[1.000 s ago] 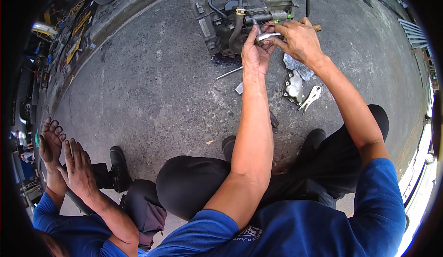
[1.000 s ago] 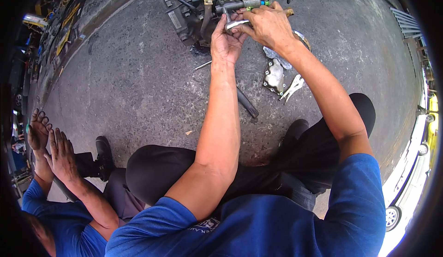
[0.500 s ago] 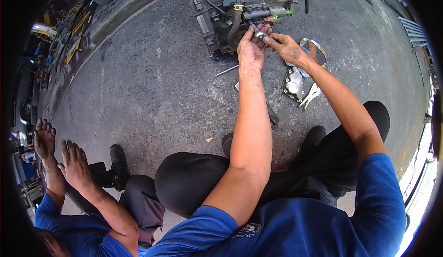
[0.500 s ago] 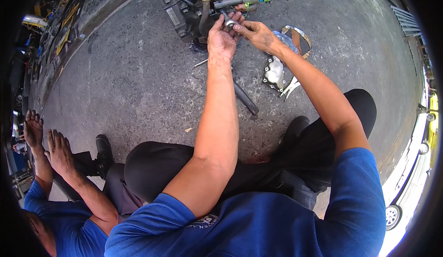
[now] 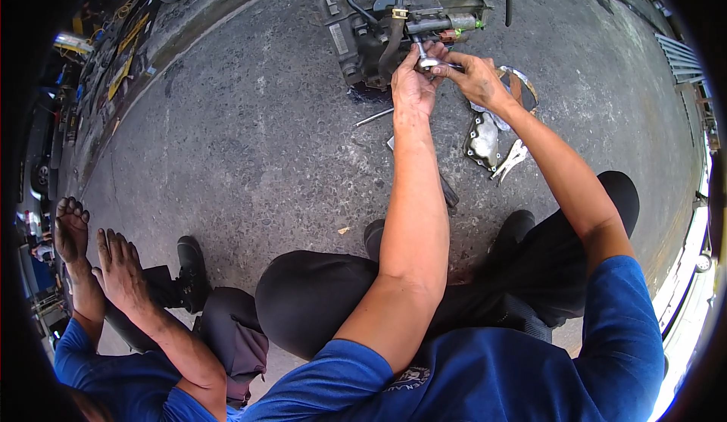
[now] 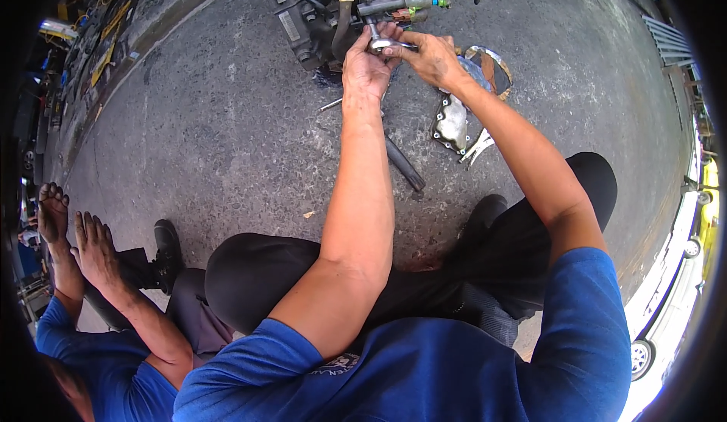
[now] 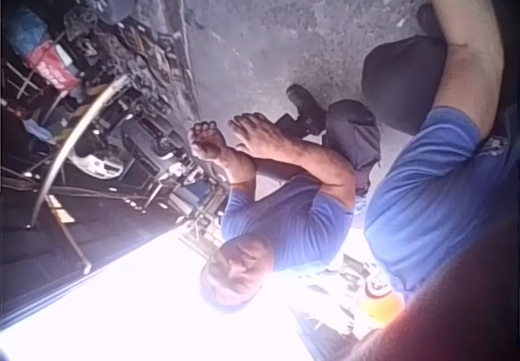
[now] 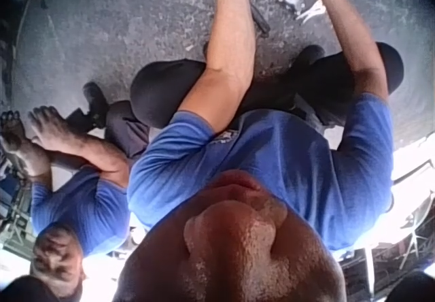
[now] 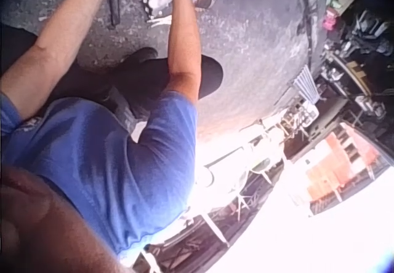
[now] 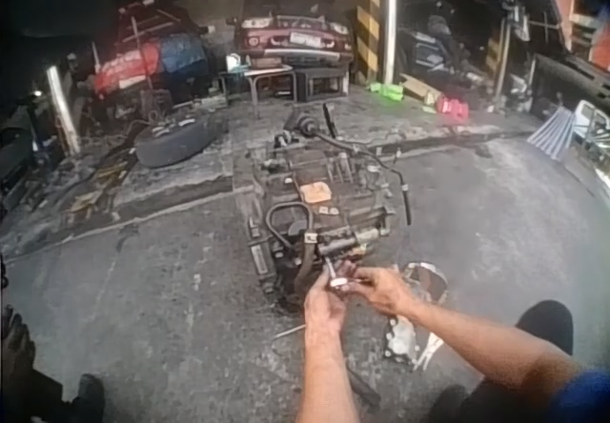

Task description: Loosening and adjusting components on an engine or transmission assembly using a wrench.

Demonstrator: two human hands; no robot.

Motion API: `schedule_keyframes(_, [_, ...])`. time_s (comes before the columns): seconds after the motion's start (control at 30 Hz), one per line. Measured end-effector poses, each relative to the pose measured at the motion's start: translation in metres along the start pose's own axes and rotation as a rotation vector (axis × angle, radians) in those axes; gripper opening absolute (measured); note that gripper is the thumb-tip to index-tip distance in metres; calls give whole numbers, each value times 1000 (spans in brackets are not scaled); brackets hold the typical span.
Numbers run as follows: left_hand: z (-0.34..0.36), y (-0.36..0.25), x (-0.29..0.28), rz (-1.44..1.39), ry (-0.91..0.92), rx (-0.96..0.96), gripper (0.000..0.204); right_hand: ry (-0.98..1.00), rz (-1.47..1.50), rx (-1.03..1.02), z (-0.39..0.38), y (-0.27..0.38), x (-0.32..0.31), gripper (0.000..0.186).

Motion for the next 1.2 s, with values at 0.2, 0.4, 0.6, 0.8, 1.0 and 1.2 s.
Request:
schedule_keyframes(0.2, [2,-10,-15,89,-43,44,22,-149,-585,-481,8,92,-30,30])
schedule_keyframes(0.4, [2,-19,-12,213,-116,69,22,-82,-313,-232,5,36,-17,36])
schedule_keyframes(0.6, [-4,-28,-21,339,-180,109,23,127,-97,90,4,15,0,43])
schedule_keyframes(0.8, [-2,-27,-20,358,-229,99,22,-124,-556,-512,6,85,-27,33])
schedule_keyframes(1.0, [-5,-33,-12,487,-252,113,23,-230,-403,-447,-4,63,-32,29])
schedule_keyframes(1.2, [-14,-10,-23,391,-146,16,24,-72,-527,-437,-10,68,-15,27])
Point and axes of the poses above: each hand's wrist, its own z-axis towards the middle knuckle, its own x-axis out of the palm, y = z × x, the point moved 10 cm from there along z, towards the middle knuckle, and after that the axes turned 13 degrees about z, right-handed, at the moved point
